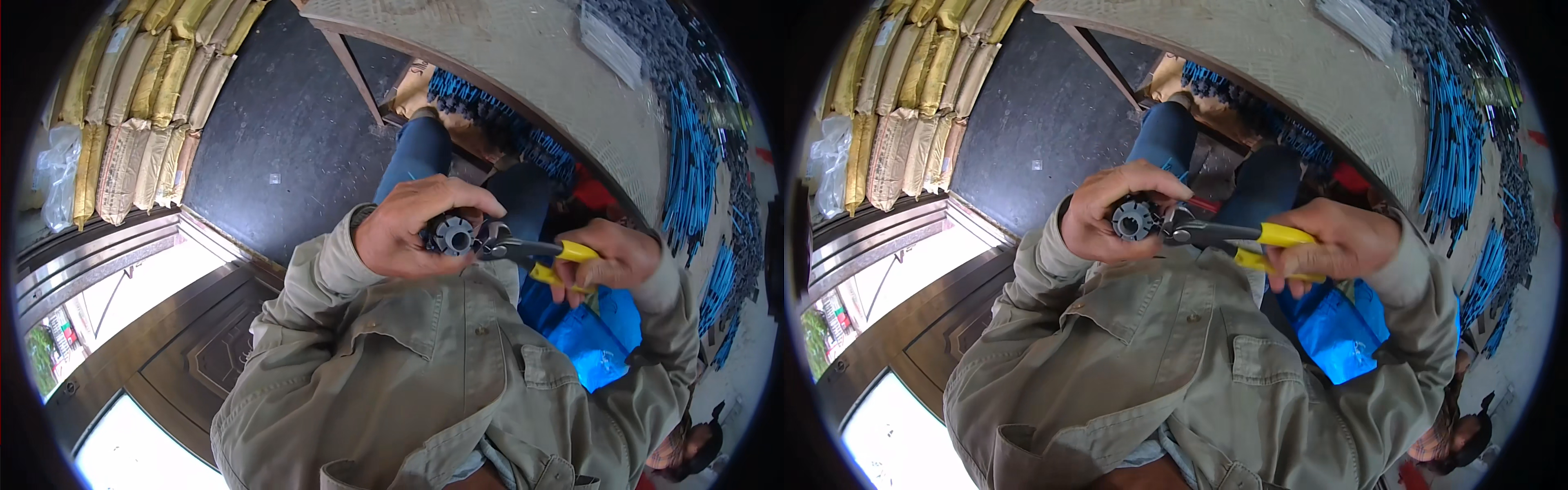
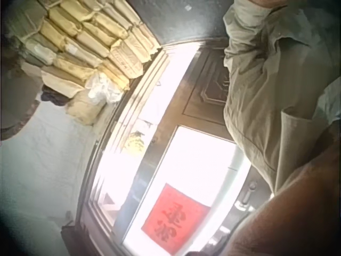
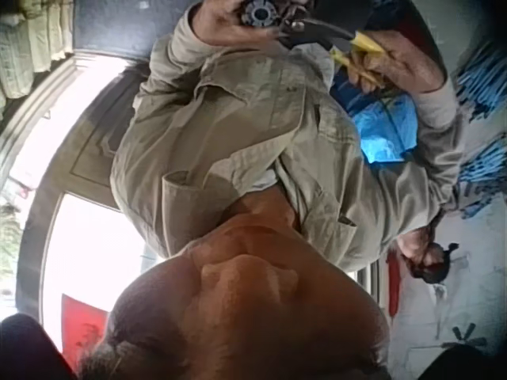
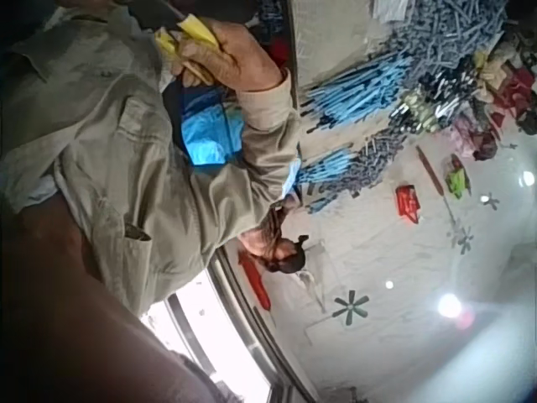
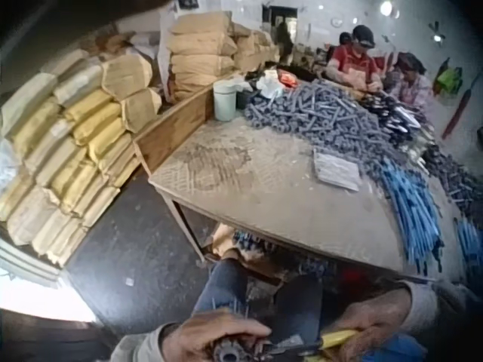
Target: The person assembles a wire harness by bundling blue wires into a central hub, using pliers to secure or trim them.
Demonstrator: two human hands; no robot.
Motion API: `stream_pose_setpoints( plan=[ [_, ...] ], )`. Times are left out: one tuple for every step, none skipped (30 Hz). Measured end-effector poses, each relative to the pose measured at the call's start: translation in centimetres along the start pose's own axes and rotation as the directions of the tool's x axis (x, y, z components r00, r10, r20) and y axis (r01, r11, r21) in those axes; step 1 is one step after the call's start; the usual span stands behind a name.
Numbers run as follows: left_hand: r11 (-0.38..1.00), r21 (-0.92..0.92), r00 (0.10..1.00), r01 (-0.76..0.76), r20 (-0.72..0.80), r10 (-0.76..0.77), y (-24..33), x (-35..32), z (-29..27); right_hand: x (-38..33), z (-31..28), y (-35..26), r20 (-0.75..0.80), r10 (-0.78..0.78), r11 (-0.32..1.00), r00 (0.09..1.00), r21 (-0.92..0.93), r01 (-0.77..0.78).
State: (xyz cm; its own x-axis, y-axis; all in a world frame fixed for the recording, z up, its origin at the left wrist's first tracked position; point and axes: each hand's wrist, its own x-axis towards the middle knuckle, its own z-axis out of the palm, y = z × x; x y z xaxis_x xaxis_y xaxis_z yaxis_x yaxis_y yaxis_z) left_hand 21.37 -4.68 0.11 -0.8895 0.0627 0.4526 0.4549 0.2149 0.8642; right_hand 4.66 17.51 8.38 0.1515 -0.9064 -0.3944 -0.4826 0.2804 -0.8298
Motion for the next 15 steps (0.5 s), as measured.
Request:
stream_pose_setpoints(
  plan=[
    [1.0, -0.026, 0.999, -0.014, 0.037, 0.015, 0.1, 0.1, -0.2, 0.1, 0.4, 0.1, 0.027, 0.029, 0.988, 0.999, 0.149, -0.033],
    [0.998, -0.05, 0.997, -0.028, 0.073, 0.031, 0.2, 0.2, -0.4, 0.3, 0.8, 0.3, 0.057, 0.052, 0.954, 0.997, 0.294, -0.067],
    [0.996, -0.075, 0.993, -0.041, 0.109, 0.049, 0.2, 0.3, -0.4, 0.5, 1.1, 0.3, 0.09, 0.069, 0.897, 0.994, 0.429, -0.102],
    [0.996, -0.075, 0.993, -0.04, 0.111, 0.049, 0.2, 0.1, -0.3, 0.6, 1.5, 0.3, 0.124, 0.08, 0.822, 0.989, 0.553, -0.136],
    [0.996, -0.07, 0.994, -0.053, 0.094, 0.06, 0.2, -0.1, 0.0, 0.8, 1.8, 0.3, 0.159, 0.085, 0.728, 0.984, 0.663, -0.171],
    [0.996, -0.06, 0.994, -0.072, 0.078, 0.077, -0.2, -0.3, -0.1, 1.3, 1.8, 0.3, 0.191, 0.082, 0.625, 0.978, 0.755, -0.2],
    [0.995, -0.05, 0.994, -0.091, 0.062, 0.094, -0.4, -0.3, -0.2, 1.4, 2.4, -0.2, 0.183, 0.079, 0.631, 0.98, 0.752, -0.191],
    [0.996, -0.032, 0.994, -0.087, 0.062, 0.089, -0.7, -0.4, -0.3, 1.4, 3.5, -0.8, -0.134, 0.094, 0.958, 0.987, 0.28, -0.054],
    [0.997, -0.026, 0.997, -0.071, 0.032, 0.072, -0.6, -0.5, -0.3, 1.1, 4.9, -1.7, -0.404, -0.071, 0.951, 0.912, -0.303, -0.06],
    [0.998, -0.022, 0.998, -0.055, 0.002, 0.055, -0.5, -0.6, -0.2, 1.1, 5.5, -2.1, -0.513, -0.354, 0.62, 0.782, -0.755, -0.214],
    [0.999, -0.031, 0.999, -0.042, -0.023, 0.042, -0.4, -0.6, 0.1, 0.8, 5.6, -1.9, -0.518, -0.351, 0.623, 0.78, -0.751, -0.219],
    [0.999, -0.035, 0.999, -0.042, -0.018, 0.041, -0.3, -0.4, -0.2, 0.4, 5.4, -1.3, -0.467, -0.228, 0.821, 0.854, -0.563, -0.089],
    [0.997, -0.075, 0.997, -0.022, 0.074, 0.028, -0.2, 0.1, -0.5, -0.3, 5.3, -0.7, -0.377, -0.114, 0.955, 0.919, -0.295, -0.002],
    [0.994, -0.113, 0.986, 0.0, 0.166, 0.019, -0.1, 0.7, -0.9, -0.9, 5.3, -0.3, -0.252, -0.038, 0.999, 0.967, 0.013, 0.043],
    [0.989, -0.149, 0.967, 0.025, 0.256, 0.014, 0.0, 0.9, -0.8, -1.0, 5.5, 0.3, -0.257, -0.02, 0.999, 0.966, 0.028, 0.028]
  ],
)
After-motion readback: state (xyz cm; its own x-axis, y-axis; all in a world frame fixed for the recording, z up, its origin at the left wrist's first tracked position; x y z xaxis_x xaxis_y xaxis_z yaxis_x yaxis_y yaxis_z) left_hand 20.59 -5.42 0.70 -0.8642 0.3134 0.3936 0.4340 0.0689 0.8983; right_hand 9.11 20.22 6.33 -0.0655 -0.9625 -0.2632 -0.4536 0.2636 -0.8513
